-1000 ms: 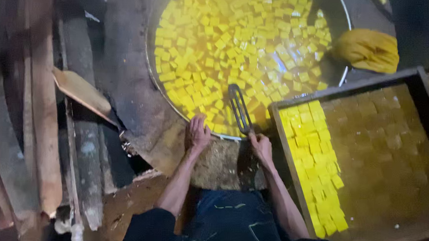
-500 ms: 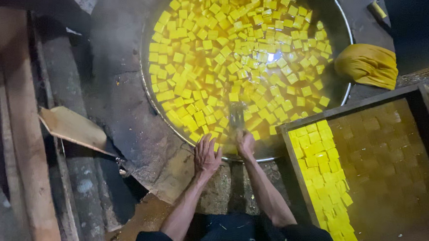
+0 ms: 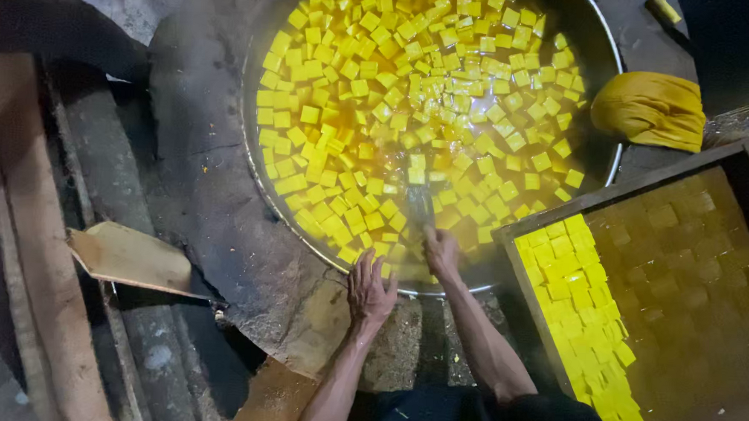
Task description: The person uses tongs to lift yellow tofu cubes from a large steaming pot and places them into a rectangular wooden tray. The cubes are arranged in rows within the tray as the person repeatedly scoops and transfers them.
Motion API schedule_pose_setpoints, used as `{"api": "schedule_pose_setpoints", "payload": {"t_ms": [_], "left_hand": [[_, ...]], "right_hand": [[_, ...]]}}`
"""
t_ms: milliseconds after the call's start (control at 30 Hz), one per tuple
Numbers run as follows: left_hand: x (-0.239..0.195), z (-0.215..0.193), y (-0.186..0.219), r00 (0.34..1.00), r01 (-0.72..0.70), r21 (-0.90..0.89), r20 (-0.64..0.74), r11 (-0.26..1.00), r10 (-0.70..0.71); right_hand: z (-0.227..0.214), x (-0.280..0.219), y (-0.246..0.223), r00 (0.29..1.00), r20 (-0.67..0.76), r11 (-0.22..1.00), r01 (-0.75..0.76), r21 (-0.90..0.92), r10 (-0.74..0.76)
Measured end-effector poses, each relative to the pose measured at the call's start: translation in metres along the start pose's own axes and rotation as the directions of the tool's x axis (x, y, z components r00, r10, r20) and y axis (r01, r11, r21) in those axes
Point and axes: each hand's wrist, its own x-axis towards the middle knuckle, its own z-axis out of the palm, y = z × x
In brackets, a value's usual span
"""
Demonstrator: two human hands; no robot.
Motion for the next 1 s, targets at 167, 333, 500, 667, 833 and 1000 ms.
{"api": "schedule_pose_setpoints", "payload": {"t_ms": [167,333,500,667,833,1000], "left_hand": [[-0.001,-0.001,0.002,1.0,-0.014,0.021,0.003,1.0,0.014],[0.002,0.001,0.003,1.0,0.009,0.015,0.001,1.0,-0.009],[0.001,0.003,0.0,0.999,0.034,0.006,0.023,0.999,-0.034],[-0.003,0.005,-0.002,0.997,0.04,-0.017,0.062,0.999,-0.039],[-0.002,0.009,-0.003,0.996,0.042,0.014,0.078,0.999,-0.043],[-0.004,0.012,-0.005,0.992,0.056,0.038,0.111,0.998,-0.06]], "right_hand": [[0.009,0.034,-0.028,0.963,0.039,0.906,0.265,-0.329,-0.267],[0.001,0.012,-0.048,0.992,0.042,0.991,0.119,0.057,-0.122],[-0.025,-0.04,-0.011,0.985,0.116,0.981,0.108,0.161,-0.127],[-0.042,-0.023,0.022,0.983,0.106,0.977,0.165,-0.132,-0.152],[-0.033,0.02,0.005,0.98,0.016,0.919,0.192,-0.344,-0.198],[-0.026,0.038,-0.056,0.932,-0.054,0.922,0.345,-0.178,-0.359]]}}
